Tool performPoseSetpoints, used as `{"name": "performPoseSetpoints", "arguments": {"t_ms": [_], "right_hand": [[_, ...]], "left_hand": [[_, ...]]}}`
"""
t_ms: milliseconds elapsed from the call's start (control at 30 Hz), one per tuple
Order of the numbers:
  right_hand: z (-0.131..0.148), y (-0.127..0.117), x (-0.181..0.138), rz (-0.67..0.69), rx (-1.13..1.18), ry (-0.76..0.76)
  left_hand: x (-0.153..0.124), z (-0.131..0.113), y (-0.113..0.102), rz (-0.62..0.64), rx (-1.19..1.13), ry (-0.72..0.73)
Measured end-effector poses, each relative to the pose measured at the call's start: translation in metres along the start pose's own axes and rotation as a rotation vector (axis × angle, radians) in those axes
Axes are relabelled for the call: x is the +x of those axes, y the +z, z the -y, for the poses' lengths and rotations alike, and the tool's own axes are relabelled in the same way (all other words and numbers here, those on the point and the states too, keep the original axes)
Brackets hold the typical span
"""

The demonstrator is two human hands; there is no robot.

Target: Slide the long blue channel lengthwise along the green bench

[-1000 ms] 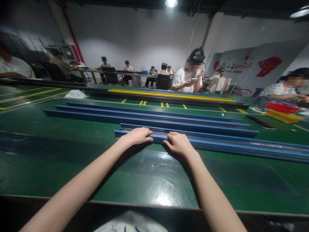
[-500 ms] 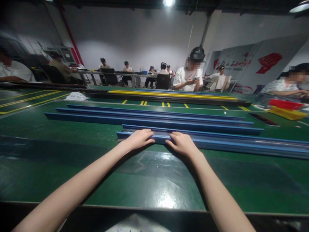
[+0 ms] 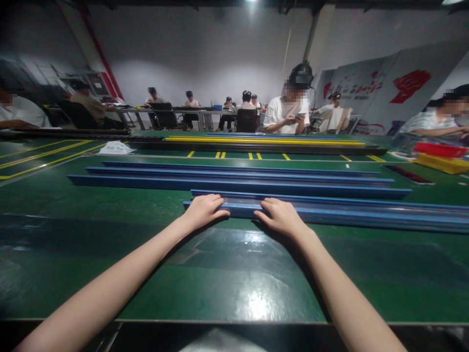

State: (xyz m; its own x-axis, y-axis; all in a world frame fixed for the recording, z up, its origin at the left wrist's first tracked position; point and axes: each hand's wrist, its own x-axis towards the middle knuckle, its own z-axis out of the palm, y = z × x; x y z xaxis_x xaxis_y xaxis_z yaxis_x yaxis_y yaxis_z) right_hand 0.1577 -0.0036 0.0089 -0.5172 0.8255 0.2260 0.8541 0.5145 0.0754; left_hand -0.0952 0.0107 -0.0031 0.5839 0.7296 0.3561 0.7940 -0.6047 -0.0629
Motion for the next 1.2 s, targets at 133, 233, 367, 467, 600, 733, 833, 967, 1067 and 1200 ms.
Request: {"name": "performPoseSetpoints", "arguments": {"t_ms": [133,233,367,467,600,733,833,967,1067,1200], "right_hand": [[0.005,0.001,0.003,0.002,0.007,0.008],[0.006,0.002,0.004,-0.002,-0.002,0.014],[0.006,0.002,0.002,-0.008,-0.035,0.012],[0.005,0.002,0.0,-0.01,-0.054,-0.008],[0.005,0.001,-0.002,-0.001,-0.066,-0.017],[0.005,0.001,-0.002,0.014,-0.075,-0.016],[0.004,0.001,-0.002,0.022,-0.081,-0.008],[0.004,0.001,-0.003,0.029,-0.089,-0.009],[0.004,0.0,-0.003,0.02,-0.089,-0.02],[0.004,0.0,-0.003,0.02,-0.097,-0.025]], "left_hand": [[-0.006,0.007,0.002,-0.037,0.028,-0.016],[-0.008,0.009,0.003,-0.039,0.051,0.004],[-0.008,0.009,0.005,-0.052,0.051,0.033],[-0.009,0.009,0.006,-0.064,0.049,0.038],[-0.009,0.009,0.006,-0.076,0.055,0.039],[-0.009,0.011,0.006,-0.078,0.04,0.066],[-0.009,0.013,0.005,-0.078,0.037,0.089],[-0.01,0.012,0.004,-0.087,0.044,0.11],[-0.01,0.01,0.002,-0.08,0.053,0.103],[-0.01,0.012,-0.001,-0.085,0.083,0.069]]}}
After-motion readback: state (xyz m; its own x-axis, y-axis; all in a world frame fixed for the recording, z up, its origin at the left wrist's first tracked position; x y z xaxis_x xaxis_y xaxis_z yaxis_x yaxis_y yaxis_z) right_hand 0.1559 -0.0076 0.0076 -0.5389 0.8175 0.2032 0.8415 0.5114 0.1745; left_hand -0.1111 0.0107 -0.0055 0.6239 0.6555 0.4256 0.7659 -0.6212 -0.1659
